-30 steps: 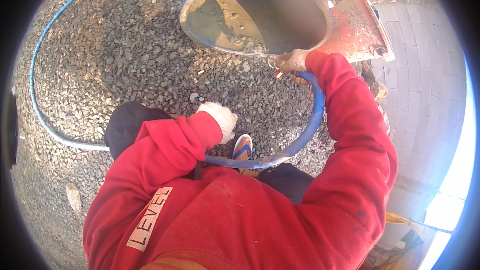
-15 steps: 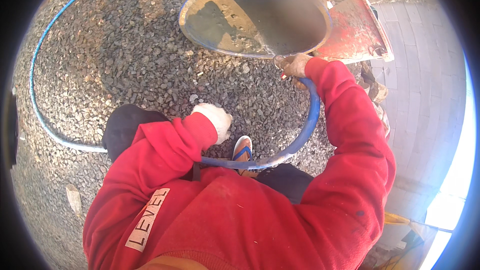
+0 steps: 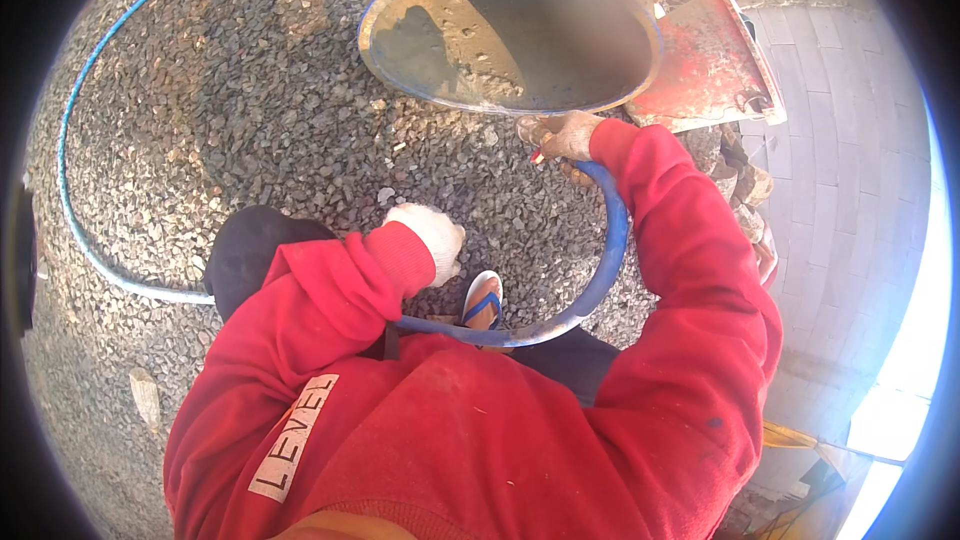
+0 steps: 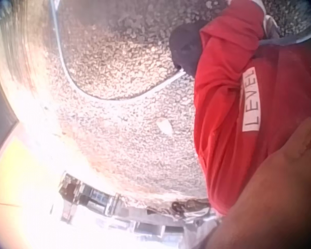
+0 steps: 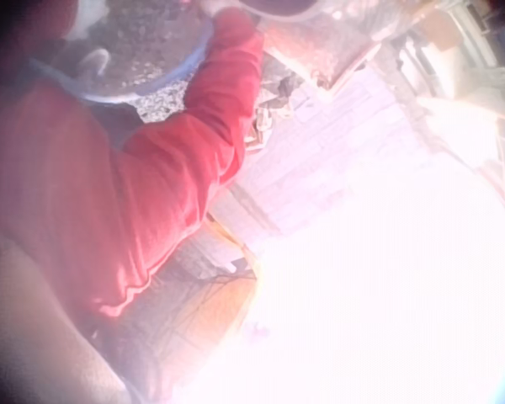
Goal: The person rinses a large blue bucket with a garden hose, repeatedly filling it with water and tilting it to drain. The person rotates the bucket to rinse different interior surfaces and the exterior rim.
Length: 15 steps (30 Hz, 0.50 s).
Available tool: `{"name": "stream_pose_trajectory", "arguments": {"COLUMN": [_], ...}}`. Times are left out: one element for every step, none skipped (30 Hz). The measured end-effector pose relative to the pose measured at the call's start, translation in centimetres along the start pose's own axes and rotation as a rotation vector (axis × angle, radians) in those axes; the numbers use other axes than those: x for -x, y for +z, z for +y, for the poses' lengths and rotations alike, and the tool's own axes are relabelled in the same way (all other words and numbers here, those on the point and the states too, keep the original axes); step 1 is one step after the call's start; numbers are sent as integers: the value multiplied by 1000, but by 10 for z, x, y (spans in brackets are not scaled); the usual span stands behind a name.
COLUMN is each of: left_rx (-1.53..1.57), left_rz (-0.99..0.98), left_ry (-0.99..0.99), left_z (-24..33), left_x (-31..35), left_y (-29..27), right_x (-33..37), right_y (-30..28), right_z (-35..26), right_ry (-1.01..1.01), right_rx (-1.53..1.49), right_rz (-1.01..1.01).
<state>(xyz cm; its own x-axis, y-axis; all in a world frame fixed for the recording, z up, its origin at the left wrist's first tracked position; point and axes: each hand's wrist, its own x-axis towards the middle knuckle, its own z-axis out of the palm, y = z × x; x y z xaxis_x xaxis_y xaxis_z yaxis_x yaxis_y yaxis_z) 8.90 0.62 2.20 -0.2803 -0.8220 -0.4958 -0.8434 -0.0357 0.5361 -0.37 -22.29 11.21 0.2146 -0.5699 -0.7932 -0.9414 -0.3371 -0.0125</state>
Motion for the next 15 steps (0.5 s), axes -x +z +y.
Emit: {"name": "stream_pose_trajectory", "arguments": {"left_rx": [-7,-16,-14,-12,-8,-7,-8,-12,-17,-23,-27,-25,-21,-10,-12], "left_rz": [-18,-42,-31,-24,-23,-14,-9,-15,-5,-7,-14,-6,-2,-7,6], "left_ry": [7,11,14,12,13,18,24,20,25,21,16,16,11,9,9], "left_z": [0,0,1,1,1,0,0,0,-1,0,0,1,1,1,1], "left_x": [0,1,2,3,4,4,4,4,4,3,2,1,1,0,0], "left_y": [-1,-2,-3,-4,-4,-4,-4,-3,-3,-3,-2,-1,0,1,1], "right_x": [-2,-2,-2,-1,0,3,6,8,9,10,10,9,6,4,1], "right_y": [0,0,-1,-1,-1,0,2,3,4,4,5,5,6,5,5], "right_z": [0,0,-1,-2,-3,-4,-5,-6,-7,-8,-8,-8,-8,-6,-5], "right_ry": [5,18,30,40,53,45,60,74,72,33,35,33,11,2,-26], "right_rx": [15,14,2,-7,-15,-55,-46,-38,-49,-97,-82,-79,-85,-6,63], "right_rz": [30,38,39,40,39,36,32,30,-3,-26,8,30,52,17,-21]}}
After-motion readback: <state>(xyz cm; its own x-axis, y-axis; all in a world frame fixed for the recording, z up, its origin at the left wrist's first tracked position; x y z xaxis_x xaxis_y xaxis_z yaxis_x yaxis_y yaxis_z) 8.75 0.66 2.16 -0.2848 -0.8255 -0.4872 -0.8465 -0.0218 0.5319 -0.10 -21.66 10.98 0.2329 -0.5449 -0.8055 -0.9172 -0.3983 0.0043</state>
